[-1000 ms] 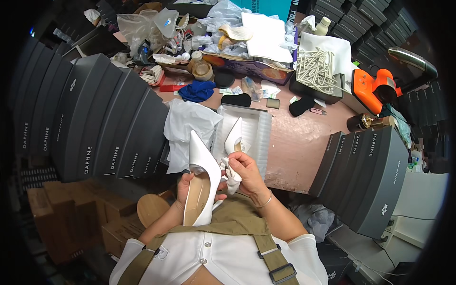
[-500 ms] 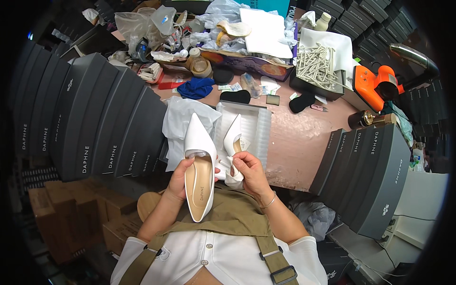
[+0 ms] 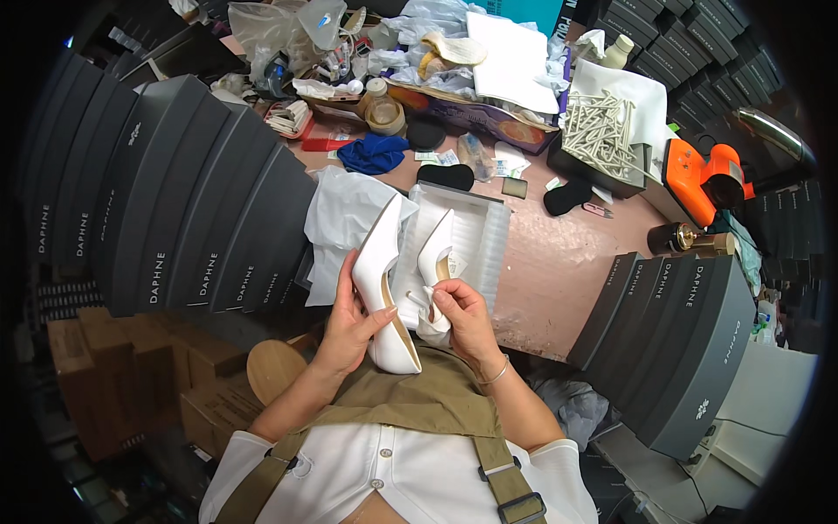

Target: Inspecting white high-heeled shoes, wrapping them in tissue paper, and placing them into brand-name shoe boxes.

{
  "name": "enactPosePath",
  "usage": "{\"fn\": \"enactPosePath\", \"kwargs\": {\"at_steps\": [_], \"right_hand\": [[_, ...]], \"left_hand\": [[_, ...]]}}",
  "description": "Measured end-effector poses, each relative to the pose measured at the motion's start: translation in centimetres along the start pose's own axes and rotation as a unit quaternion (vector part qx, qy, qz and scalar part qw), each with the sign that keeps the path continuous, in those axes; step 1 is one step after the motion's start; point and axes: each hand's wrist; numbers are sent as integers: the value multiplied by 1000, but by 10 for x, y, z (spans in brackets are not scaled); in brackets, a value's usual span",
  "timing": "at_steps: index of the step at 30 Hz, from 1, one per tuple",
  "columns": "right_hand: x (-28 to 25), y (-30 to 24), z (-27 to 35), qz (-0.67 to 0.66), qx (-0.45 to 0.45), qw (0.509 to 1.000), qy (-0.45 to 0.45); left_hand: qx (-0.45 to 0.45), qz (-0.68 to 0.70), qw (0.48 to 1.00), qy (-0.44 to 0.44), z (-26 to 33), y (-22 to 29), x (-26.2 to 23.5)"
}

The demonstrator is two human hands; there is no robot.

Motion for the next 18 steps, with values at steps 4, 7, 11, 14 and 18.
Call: {"fn": "enactPosePath", "kwargs": {"at_steps": [4,7,11,14,18], "right_hand": [[-1,2,-1,13,-1,1000,3],[-2,3,-2,12,1,1000,1],[-3,4,-4,14,1,1000,9],[-5,5,-4,19,-6,1000,13],[-7,-5,-1,22,-9,999,40]], "left_hand": [[-1,6,1000,-3,0,-2,2],[0,12,1000,-15,0,-3,1],[6,30,999,-32,-2,-9,-2],[15,47,998,-45,-5,-9,-2],[-88,275,957,37,-29,-8,-16]]}}
Point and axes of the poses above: each hand's wrist, its own z-axis away from the middle knuckle, its own x-axis out of the palm, y = z × x, and after that the axes turned 1 degree about -y, right-handed
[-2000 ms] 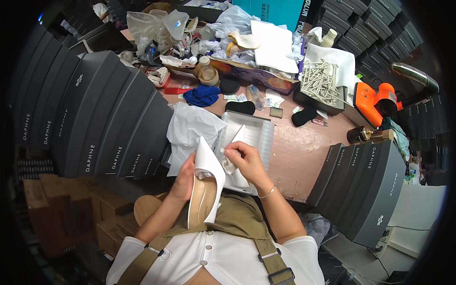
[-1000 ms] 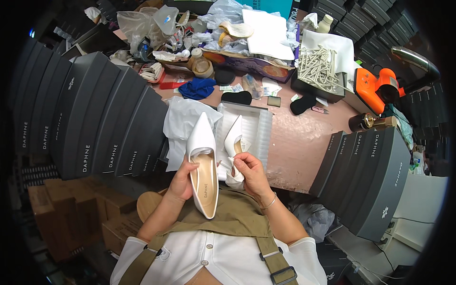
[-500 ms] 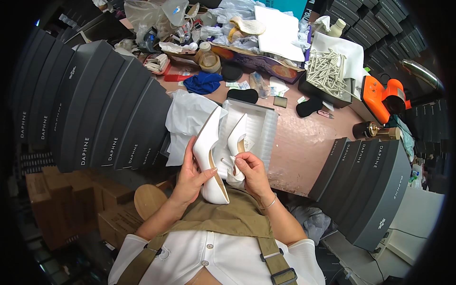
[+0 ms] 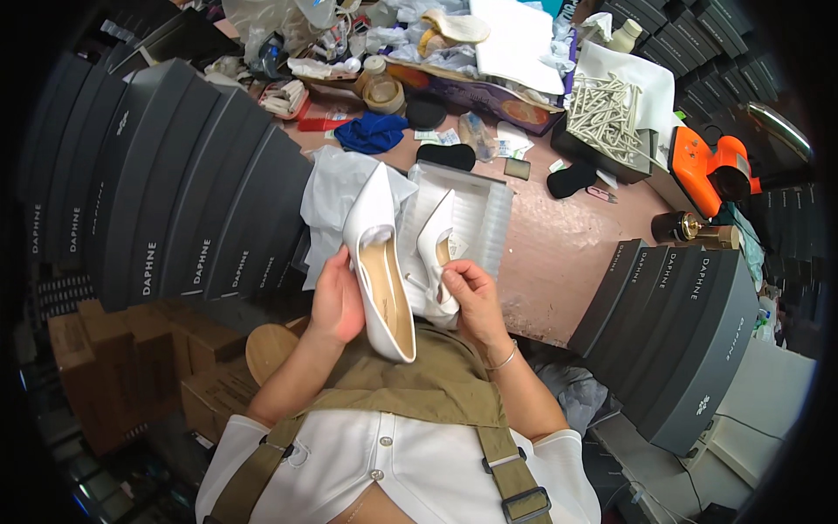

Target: Inspecting white high-heeled shoes, wrapping them in tissue paper, and placing them into brand-name shoe boxes.

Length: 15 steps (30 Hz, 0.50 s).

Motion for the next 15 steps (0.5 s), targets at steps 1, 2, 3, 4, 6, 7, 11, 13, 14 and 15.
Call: {"fn": "enactPosePath", "kwargs": {"at_steps": [1,2,3,4,6,7,11,13,14,15], "right_hand": [[-2,-3,-2,5,-5,1000,0],[-5,-4,1,4,-1,1000,4],[-8,-8,1,4,-4,1000,9],[-13,-10,2,5,7,1000,-4],[-22,-12,7,9,27,999,-27],[-22,-12,9,34,21,998,-46],[-14,-15,13,121,13,986,-114],[-8,-15,14,156,15,979,-128],[-7,-17,14,193,20,967,-166],[-6,-18,14,223,31,958,-176]], "left_hand": [[17,3,1000,-6,-5,3,-5],[50,-25,998,6,-5,3,-4],[82,-55,995,13,-8,5,-1],[82,-67,994,22,-8,7,-1],[81,-88,992,41,-9,10,-3],[88,-95,990,54,-10,10,-3],[98,-105,986,87,-13,8,-7],[107,-114,983,98,-14,6,-10],[114,-115,982,98,-14,4,-11],[120,-117,981,98,-14,2,-12]]}}
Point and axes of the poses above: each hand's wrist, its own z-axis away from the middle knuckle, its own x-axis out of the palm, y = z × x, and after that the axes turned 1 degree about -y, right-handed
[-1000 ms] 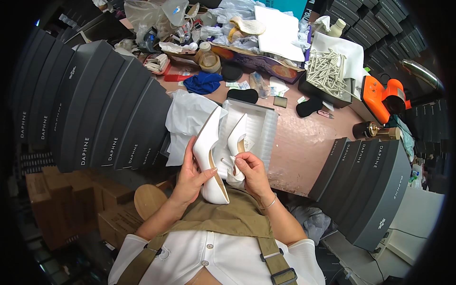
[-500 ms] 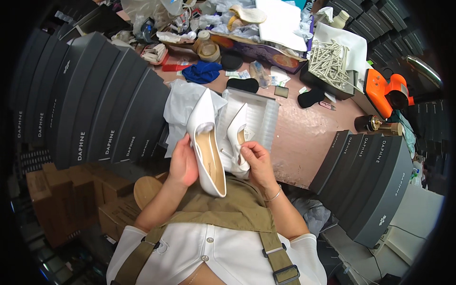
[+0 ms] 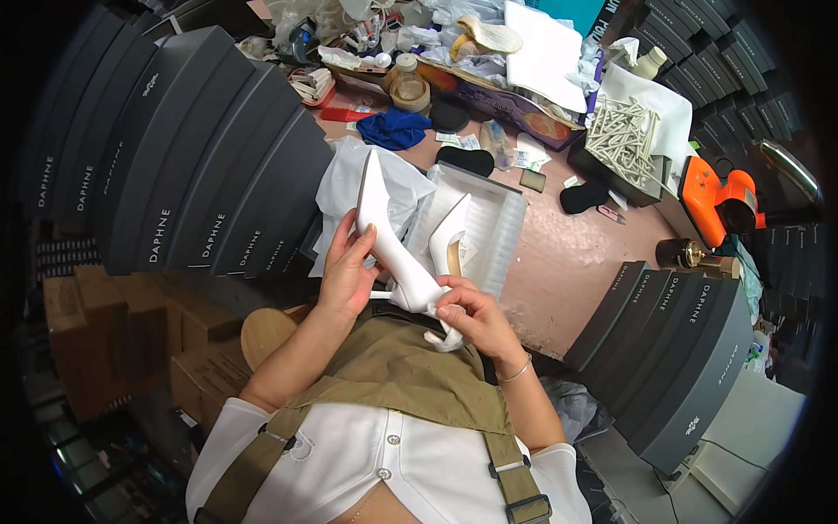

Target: Inspecting white high-heeled shoes, wrapping them in tissue paper, and placing them into brand-name shoe boxes.

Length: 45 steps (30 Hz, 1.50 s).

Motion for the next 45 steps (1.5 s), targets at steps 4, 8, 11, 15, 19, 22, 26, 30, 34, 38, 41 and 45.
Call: {"fn": "enactPosePath", "kwargs": {"at_steps": [4,8,11,15,19,22,26,30,34,38,41,45], "right_hand": [[1,11,-3,63,21,997,-26],[-1,9,-2,53,21,997,-60],[-2,0,-3,36,20,997,-71],[0,0,-5,-6,13,998,-60],[1,-2,-6,2,23,998,-59],[-3,11,-7,-13,30,997,-67],[-1,28,-6,-71,25,996,-56],[16,12,-4,129,-82,988,25],[42,-9,1,281,-117,953,-7],[49,-14,3,170,-108,977,-72],[19,-10,3,130,-86,988,8],[-4,-1,8,9,-42,996,76]], "left_hand": [[-1,-7,1000,14,0,0,-1],[-41,26,998,27,-4,6,-4],[-65,44,997,28,-8,7,-9],[-74,55,995,25,-8,8,-10],[-44,42,998,7,-3,13,-6],[-24,37,999,-8,4,19,-1],[-22,59,998,-15,13,29,7],[52,-23,996,-63,21,18,9],[76,-28,996,-23,19,-5,-4],[15,10,1000,-9,-6,-9,-40],[-81,7,993,-87,-9,0,-52],[-103,-30,983,-147,0,14,-41]]}}
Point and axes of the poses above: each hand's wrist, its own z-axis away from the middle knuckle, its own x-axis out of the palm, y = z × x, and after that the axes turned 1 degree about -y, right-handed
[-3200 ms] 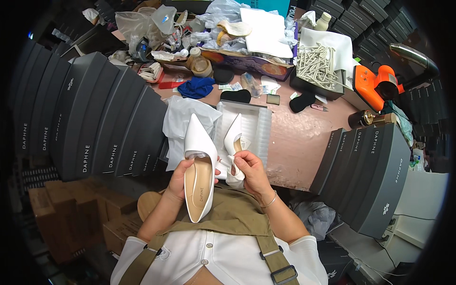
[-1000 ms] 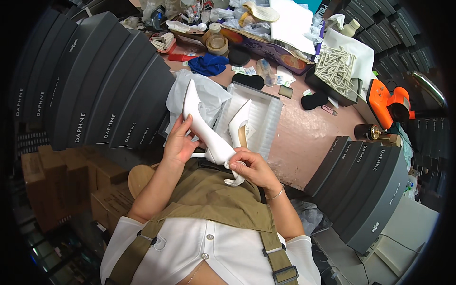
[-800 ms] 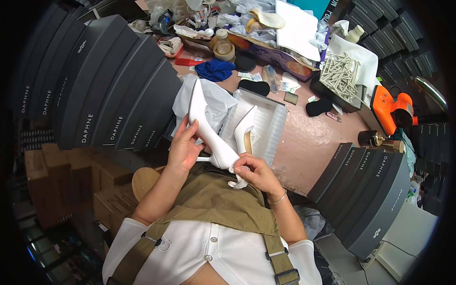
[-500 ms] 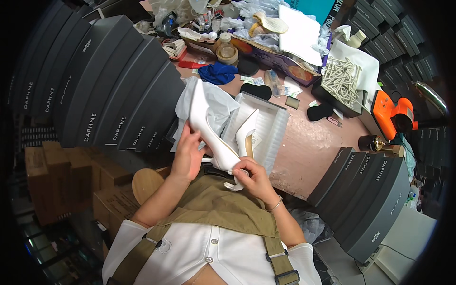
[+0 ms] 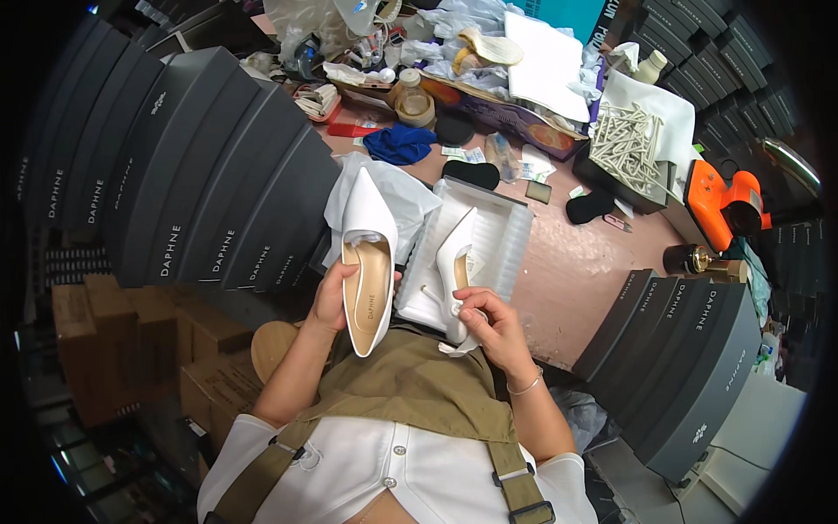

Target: Inspecting white high-heeled shoes, wrapping them in tissue paper, and placing them into brand-name shoe boxes.

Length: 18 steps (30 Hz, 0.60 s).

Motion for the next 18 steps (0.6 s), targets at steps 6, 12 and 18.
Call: {"fn": "enactPosePath", "kwargs": {"at_steps": [6,12,18], "right_hand": [[7,5,-2,24,19,999,-20],[10,7,-9,61,31,996,-53],[-2,26,-10,106,63,992,-23]], "left_hand": [[-62,33,996,-53,4,5,-1],[-150,126,980,-48,-4,10,-11],[-187,148,969,-62,-12,18,-20]]}}
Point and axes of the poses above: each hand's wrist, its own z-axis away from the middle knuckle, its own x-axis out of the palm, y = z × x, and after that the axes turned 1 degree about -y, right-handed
